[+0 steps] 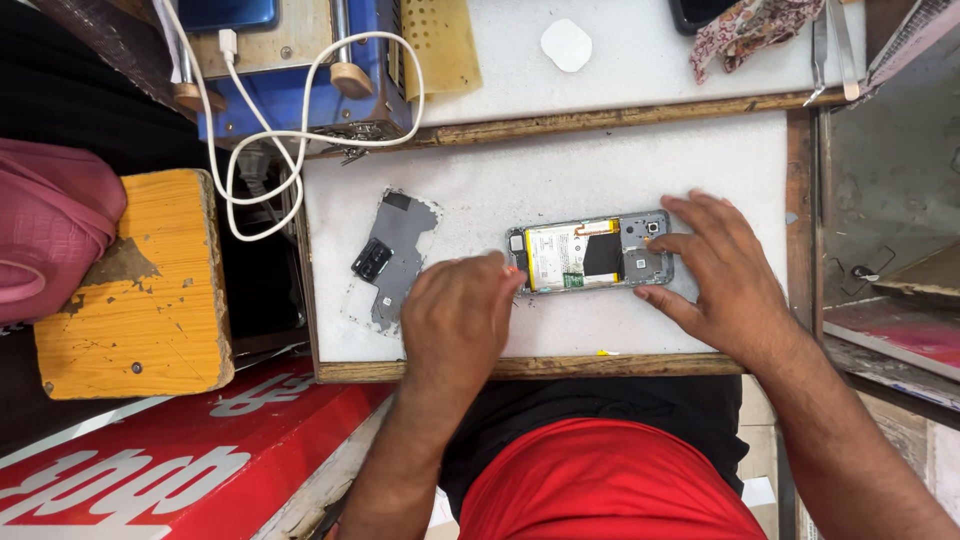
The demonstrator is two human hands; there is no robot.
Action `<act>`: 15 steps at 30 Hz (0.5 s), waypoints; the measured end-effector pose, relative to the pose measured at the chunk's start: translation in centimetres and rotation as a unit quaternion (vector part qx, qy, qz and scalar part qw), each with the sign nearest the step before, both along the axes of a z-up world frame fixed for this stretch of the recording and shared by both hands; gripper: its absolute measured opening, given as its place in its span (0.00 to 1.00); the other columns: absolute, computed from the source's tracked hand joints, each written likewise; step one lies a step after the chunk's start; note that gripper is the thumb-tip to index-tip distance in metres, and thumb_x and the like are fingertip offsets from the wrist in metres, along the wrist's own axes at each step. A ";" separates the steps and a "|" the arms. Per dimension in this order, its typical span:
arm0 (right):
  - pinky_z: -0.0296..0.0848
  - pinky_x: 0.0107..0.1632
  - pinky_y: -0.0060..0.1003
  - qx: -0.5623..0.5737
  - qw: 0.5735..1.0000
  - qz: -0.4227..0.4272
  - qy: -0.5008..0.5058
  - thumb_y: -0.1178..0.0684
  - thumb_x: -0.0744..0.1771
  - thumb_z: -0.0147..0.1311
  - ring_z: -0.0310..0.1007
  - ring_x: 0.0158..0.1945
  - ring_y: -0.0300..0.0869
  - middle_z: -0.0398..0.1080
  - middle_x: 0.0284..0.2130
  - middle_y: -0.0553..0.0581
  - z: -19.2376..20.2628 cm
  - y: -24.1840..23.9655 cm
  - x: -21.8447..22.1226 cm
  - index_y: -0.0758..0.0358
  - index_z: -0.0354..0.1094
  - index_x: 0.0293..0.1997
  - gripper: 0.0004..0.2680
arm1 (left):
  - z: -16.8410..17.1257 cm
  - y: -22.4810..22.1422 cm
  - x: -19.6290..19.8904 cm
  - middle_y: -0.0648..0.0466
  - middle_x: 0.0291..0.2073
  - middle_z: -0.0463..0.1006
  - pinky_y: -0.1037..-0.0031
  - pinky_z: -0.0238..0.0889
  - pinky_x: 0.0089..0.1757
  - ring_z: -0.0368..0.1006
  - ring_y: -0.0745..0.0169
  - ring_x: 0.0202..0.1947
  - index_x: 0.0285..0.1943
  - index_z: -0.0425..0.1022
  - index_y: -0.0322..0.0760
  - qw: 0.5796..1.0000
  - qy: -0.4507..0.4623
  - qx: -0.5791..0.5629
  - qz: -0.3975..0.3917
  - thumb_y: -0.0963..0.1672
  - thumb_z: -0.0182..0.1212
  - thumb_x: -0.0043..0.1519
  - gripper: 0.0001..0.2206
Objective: The person removes the back cover of a light blue smartphone, then uses a red-handled screwdriver to unscrew internal components. After setting the screwdriver down, the person picks up a dark blue smartphone and wipes its screen and edges with a white cloth.
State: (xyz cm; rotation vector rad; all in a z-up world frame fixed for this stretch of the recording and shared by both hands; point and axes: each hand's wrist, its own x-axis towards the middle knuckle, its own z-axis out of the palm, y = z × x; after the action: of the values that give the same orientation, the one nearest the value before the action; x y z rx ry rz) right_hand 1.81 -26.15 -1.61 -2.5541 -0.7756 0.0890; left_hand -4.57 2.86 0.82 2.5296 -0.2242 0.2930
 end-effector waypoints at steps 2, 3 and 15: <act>0.53 0.74 0.59 0.045 0.999 0.012 -0.021 0.46 0.61 0.66 0.52 0.75 0.63 0.61 0.68 0.66 1.2 0.0 -0.7 0.56 0.68 0.52 0.17 | 0.1 -0.1 0.0 0.48 0.39 0.78 0.61 0.74 0.40 0.79 0.51 0.37 0.57 0.66 0.38 1.000 0.001 -0.002 0.015 0.43 0.66 0.65 0.15; 0.53 0.75 0.59 0.119 0.991 0.058 -0.002 0.46 0.62 0.64 0.54 0.74 0.62 0.61 0.67 0.66 1.9 -0.1 -1.5 0.55 0.67 0.54 0.17 | 0.1 -0.1 0.1 0.45 0.46 0.78 0.61 0.75 0.43 0.79 0.49 0.42 0.60 0.65 0.38 0.999 -0.030 -0.020 -0.007 0.40 0.64 0.66 0.16; 0.63 0.69 0.53 0.384 0.765 0.329 0.399 0.48 0.69 0.62 0.71 0.62 0.51 0.71 0.58 0.59 3.0 1.6 -9.5 0.55 0.66 0.58 0.13 | 0.2 -0.2 0.1 0.46 0.48 0.81 0.62 0.74 0.46 0.80 0.48 0.45 0.59 0.67 0.39 0.998 -0.034 -0.044 -0.038 0.36 0.58 0.66 0.14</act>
State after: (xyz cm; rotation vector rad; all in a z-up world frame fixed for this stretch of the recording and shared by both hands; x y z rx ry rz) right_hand -7.67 -24.50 1.42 -1.1788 -1.0079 0.8317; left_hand -4.46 2.65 0.97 2.4198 -0.3268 0.3504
